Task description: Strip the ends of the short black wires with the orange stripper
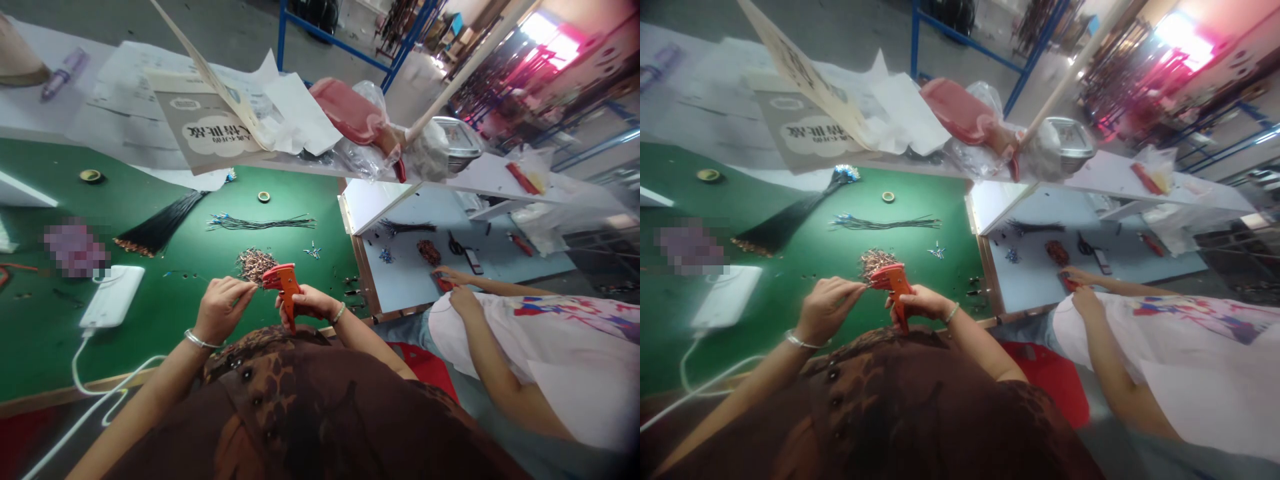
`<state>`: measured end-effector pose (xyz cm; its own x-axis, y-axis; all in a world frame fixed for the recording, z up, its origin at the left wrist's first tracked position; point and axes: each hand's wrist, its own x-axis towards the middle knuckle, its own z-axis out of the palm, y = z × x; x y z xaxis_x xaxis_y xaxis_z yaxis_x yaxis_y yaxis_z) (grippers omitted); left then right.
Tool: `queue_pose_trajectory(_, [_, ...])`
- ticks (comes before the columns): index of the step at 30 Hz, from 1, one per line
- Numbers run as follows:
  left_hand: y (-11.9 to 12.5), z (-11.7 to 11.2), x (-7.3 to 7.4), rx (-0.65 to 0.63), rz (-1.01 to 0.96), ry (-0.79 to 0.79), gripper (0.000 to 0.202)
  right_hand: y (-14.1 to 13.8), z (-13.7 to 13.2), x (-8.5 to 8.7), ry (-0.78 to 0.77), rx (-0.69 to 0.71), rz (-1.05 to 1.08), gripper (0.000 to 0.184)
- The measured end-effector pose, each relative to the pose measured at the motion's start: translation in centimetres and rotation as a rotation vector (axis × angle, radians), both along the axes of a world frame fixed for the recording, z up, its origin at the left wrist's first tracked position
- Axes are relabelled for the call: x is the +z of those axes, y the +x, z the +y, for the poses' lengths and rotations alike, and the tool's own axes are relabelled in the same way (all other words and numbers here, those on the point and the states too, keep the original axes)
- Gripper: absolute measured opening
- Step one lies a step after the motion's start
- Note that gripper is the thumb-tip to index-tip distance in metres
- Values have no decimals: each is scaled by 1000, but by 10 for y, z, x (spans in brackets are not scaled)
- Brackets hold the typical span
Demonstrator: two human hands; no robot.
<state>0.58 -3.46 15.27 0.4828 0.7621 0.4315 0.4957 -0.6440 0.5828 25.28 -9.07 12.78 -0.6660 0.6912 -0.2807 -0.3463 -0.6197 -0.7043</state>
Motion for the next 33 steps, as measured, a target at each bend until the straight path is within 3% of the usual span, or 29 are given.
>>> queue_pose_trajectory(7, [5,-2,5,12,0,65,18,-2,2,2,26,4,-47,63])
queue_pose_trajectory(20, [3,-3,0,-4,-18,-31,22,-6,-3,-6,68,-67,-209,53])
queue_pose_trajectory(33, [3,-6,2,-57,-108,-380,29,-20,-7,-7,48,-199,-285,48])
